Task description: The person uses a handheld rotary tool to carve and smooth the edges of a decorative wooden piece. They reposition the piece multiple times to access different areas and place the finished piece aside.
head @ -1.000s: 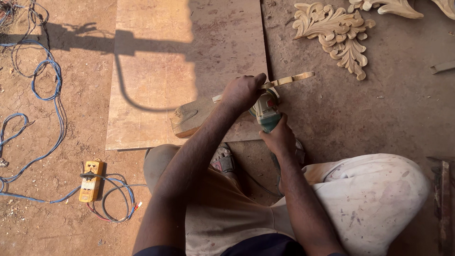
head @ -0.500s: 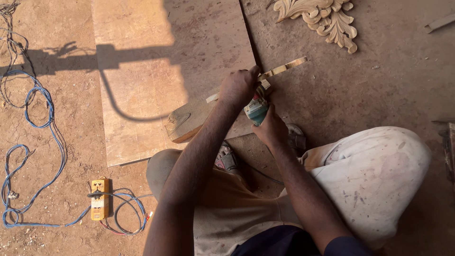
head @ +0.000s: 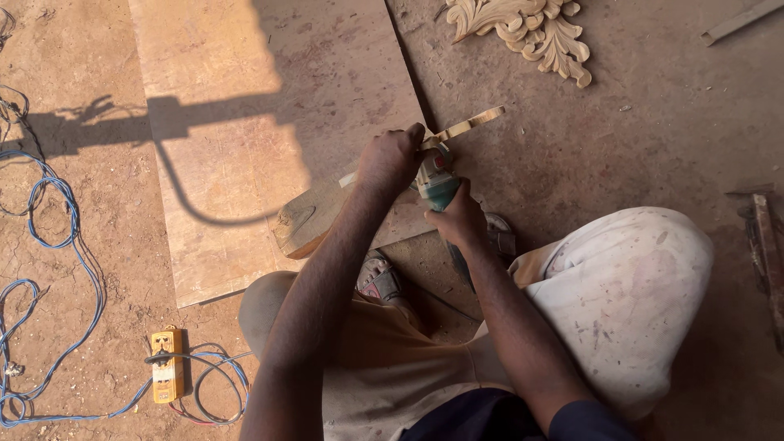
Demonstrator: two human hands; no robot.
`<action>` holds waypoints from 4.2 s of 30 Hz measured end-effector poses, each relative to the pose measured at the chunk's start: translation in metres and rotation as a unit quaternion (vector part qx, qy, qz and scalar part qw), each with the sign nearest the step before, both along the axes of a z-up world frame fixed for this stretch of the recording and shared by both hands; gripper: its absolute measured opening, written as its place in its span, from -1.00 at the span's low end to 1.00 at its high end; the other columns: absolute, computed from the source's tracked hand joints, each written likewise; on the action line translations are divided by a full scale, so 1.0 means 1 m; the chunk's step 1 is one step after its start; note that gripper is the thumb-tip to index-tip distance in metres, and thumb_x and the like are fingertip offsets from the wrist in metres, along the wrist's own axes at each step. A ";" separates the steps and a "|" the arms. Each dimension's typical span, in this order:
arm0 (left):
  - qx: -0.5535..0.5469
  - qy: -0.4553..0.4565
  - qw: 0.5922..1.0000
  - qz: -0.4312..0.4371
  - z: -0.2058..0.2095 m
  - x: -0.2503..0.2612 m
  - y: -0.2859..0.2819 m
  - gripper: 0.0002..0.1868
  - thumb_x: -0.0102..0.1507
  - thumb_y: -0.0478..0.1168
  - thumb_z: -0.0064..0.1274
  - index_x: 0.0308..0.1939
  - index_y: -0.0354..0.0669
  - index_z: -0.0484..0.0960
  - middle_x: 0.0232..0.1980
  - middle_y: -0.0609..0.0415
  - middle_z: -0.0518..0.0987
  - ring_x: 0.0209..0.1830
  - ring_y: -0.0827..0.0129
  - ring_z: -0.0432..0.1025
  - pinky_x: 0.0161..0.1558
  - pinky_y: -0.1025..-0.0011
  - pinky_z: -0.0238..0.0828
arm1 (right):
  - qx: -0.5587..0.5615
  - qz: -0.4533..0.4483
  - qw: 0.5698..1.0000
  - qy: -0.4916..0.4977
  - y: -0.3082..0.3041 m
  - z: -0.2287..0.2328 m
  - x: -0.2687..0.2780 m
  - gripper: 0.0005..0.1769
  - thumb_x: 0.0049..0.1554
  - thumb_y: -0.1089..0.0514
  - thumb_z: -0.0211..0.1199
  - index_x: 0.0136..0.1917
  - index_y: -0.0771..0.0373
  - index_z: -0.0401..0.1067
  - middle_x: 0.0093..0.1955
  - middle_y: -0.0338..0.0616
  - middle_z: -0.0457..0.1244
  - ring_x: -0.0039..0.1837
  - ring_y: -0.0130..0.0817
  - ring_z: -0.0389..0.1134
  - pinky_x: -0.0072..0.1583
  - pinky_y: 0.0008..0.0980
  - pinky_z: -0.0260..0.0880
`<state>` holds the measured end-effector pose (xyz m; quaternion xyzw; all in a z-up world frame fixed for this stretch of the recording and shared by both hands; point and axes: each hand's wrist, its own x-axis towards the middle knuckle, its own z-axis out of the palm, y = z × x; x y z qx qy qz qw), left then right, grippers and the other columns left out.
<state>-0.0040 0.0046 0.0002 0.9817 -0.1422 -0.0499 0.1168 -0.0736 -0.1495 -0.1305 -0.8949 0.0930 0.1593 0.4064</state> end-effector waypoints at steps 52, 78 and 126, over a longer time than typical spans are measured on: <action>-0.487 -0.448 0.742 0.105 0.002 -0.014 0.230 -0.49 0.40 0.11 0.18 -0.15 -0.37 0.55 -0.30 0.15 0.57 -0.31 0.52 0.44 -0.25 0.52 0.38 | 0.541 -0.105 0.833 -0.049 -0.044 0.091 0.004 -0.12 -0.21 0.16 0.49 0.36 0.17 0.22 0.01 -0.12 0.28 -0.07 -0.24 0.42 -0.02 -0.10 0.55; -0.162 -0.522 0.837 -0.006 0.037 -0.035 0.165 -0.31 0.09 0.48 0.17 -0.49 -0.07 0.42 -0.55 0.19 0.46 -0.54 0.38 0.43 -0.45 0.39 0.29 | 0.404 -0.034 0.913 -0.050 -0.018 0.061 0.000 0.10 -0.23 0.13 0.51 0.49 0.18 0.03 0.21 -0.06 0.23 0.24 -0.27 0.33 0.19 -0.16 0.49; -0.699 -0.419 0.522 0.252 0.000 -0.006 0.225 -0.12 0.43 0.45 -0.49 0.32 -0.32 0.32 0.11 -0.09 0.47 0.08 0.31 0.45 0.19 0.29 0.53 | 0.511 -0.103 0.850 -0.072 -0.046 0.045 0.017 -0.27 -0.12 0.22 0.42 0.31 0.08 0.27 -0.01 -0.22 0.33 -0.06 -0.30 0.44 -0.06 -0.15 0.54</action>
